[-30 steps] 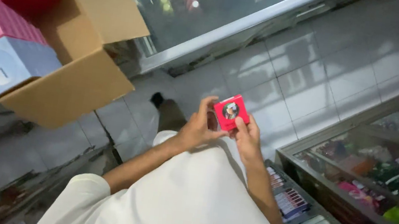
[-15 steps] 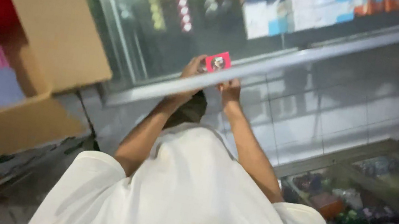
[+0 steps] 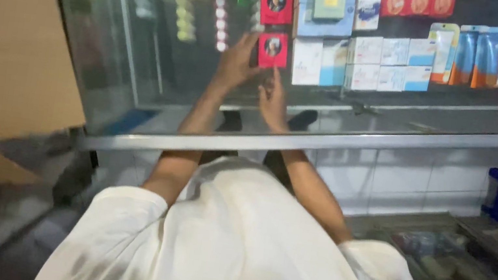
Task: Stocking various packaged beauty and skincare products from a cardboard box onto glass display shelves in a store.
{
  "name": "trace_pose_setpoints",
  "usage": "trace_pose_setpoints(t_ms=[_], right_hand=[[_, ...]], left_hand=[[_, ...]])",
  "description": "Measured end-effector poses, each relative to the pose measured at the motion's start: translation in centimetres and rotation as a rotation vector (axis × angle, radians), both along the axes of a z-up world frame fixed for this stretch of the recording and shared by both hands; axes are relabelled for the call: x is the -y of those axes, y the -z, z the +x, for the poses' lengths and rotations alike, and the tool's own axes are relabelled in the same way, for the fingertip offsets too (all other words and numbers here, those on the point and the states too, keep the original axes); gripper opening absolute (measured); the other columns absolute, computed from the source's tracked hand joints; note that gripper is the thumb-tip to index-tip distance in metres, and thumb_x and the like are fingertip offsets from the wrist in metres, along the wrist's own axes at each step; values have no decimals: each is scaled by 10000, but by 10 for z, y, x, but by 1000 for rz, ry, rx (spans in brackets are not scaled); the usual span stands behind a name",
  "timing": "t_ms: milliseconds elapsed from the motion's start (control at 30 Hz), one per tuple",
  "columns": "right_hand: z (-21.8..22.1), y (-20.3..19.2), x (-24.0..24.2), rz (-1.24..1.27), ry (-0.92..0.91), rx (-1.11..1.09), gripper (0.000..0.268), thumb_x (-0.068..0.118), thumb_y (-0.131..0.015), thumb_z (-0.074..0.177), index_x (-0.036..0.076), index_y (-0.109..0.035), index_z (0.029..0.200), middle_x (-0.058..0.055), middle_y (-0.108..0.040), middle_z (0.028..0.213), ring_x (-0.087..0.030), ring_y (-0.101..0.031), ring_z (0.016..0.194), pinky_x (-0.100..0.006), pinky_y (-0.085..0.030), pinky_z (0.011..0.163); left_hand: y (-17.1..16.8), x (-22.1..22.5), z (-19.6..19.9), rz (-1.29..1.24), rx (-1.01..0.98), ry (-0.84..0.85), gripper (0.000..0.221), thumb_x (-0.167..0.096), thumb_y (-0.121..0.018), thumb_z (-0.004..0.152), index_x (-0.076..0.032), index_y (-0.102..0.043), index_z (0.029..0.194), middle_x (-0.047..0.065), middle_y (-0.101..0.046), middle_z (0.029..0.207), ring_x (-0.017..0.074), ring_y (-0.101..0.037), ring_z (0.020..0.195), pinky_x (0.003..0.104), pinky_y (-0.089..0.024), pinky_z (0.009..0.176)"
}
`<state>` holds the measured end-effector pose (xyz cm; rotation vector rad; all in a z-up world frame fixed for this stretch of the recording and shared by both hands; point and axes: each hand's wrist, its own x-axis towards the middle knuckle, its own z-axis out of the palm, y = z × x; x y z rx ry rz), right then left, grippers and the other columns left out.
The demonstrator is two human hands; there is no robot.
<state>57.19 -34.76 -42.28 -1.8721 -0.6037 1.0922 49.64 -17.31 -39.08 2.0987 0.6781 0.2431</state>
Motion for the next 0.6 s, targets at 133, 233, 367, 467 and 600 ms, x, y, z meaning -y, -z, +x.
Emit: trace_pose_setpoints(t_ms=[133, 233, 367, 467, 600], right_hand=[[16, 29, 1, 295, -57, 245, 762, 8, -548, 1002, 170, -193, 1656, -60, -558, 1021, -158, -542, 757, -302, -483, 738], [20, 8, 4, 299, -121, 255, 772, 5, -541, 1028, 158, -132, 1665, -78, -528, 878, -170, -548, 680, -325, -492, 682], [26, 12, 0, 258, -152, 174, 862, -43, -516, 993, 193, -40, 1671, -26, -529, 796, -127, -492, 660, -290, -444, 636], [28, 12, 2, 236, -177, 232, 863, -39, -548, 974, 162, -75, 1667, -42, -549, 791, -152, -527, 665, -312, -459, 640], [33, 7, -2, 231, -240, 294, 881, 28, -619, 989, 137, -57, 1660, -77, -616, 855, -174, -563, 690, -330, -496, 656]], left_hand=[[1, 5, 16, 187, -30, -42, 947, -234, -842, 853, -55, -278, 1593, 185, -493, 1453, 369, -591, 1277, 445, -559, 861], [-6, 20, 21, 13, -156, -103, 943, -175, -805, 941, -127, -163, 1630, 213, -372, 1545, 364, -554, 1335, 471, -600, 906], [9, 23, 27, 115, -77, -134, 821, -200, -756, 961, -64, -259, 1600, 190, -368, 1535, 372, -521, 1365, 442, -589, 899], [21, 26, 24, 50, -48, -174, 872, -104, -775, 897, -93, -266, 1605, 163, -351, 1553, 335, -500, 1402, 415, -564, 999], [36, 14, 28, -49, 60, -347, 598, -103, -604, 988, -31, -392, 1543, 127, -512, 1279, 164, -546, 821, 304, -492, 764]])
